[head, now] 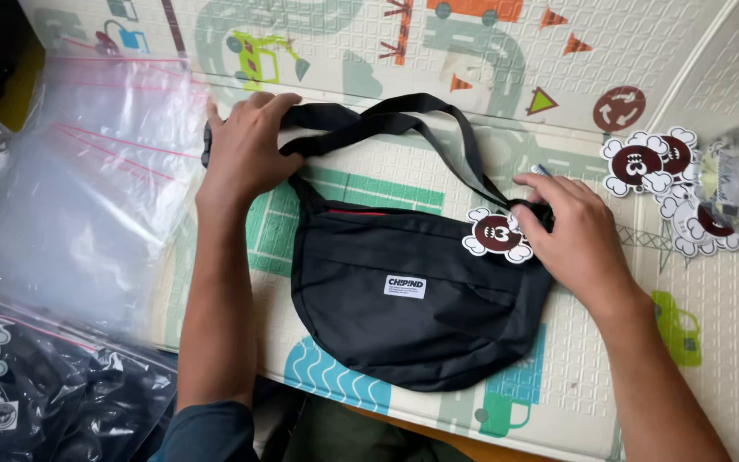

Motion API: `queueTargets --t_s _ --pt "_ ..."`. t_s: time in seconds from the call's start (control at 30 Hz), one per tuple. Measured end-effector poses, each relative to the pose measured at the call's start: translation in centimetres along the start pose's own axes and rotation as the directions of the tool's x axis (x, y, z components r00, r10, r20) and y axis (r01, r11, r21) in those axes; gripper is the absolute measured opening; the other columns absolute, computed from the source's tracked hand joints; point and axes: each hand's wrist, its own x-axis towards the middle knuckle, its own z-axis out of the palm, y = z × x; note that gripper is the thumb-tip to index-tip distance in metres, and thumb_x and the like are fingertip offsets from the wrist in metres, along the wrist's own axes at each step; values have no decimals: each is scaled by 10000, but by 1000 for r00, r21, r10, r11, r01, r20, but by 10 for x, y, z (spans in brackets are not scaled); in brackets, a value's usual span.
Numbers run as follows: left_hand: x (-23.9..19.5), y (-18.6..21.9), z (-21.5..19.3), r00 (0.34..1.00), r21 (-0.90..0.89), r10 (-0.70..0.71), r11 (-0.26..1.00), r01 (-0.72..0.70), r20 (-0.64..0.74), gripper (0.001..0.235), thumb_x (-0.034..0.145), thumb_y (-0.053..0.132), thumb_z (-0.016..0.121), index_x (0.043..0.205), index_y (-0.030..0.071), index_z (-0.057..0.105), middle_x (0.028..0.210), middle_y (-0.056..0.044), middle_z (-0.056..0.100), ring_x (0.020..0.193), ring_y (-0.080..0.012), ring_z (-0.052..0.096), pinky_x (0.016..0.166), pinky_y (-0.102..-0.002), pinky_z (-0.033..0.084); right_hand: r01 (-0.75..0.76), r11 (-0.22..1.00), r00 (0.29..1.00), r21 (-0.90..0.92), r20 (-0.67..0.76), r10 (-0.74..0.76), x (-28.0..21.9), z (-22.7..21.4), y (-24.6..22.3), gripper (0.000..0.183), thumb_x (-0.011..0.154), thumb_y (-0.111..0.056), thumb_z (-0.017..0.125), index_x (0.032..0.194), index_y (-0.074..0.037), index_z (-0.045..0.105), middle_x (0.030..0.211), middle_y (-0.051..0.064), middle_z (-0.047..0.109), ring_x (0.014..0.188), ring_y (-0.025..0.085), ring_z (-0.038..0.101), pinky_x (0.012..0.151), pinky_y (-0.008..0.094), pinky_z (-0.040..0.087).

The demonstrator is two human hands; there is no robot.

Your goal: The person places a black fanny pack into a clear plastic bag and seals it. They then take another black fanny pack and use a white toothbrush to scrub the exterior fabric and zipper areas.

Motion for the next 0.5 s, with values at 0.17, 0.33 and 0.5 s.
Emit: queueTargets --t_s 0.17,0.33,0.5 --pt "19 -9 31 951 -27 -22 1000 15 -308 238 848 190 871 1079 177 814 986 -39 756 903 -321 720 1001 -620 384 -130 989 953 71 286 104 -3 -29 -8 356 1036 -129 705 1370 -113 827 1304 74 807 1193 286 757 1077 411 520" --pt "21 17 29 847 28 -9 999 28 -532 279 874 319 1020 875 178 779 918 -2 735 892 -316 646 985 -536 369 -53 994 929 91 370 16 -6 -43 -17 407 933 8 656 1191 -164 919 1207 4 827 1118 215 786 1107 362 516" --pt "16 52 15 912 -218 225 925 -310 -343 357 838 150 915 1159 116 763 750 20 792 701 -273 765 642 -476 538 -301 953 902 17 331 279 4 -48 -42 508 945 -292 859 1404 -77 818 1235 42 906 1239 190 801 1150 362 547"
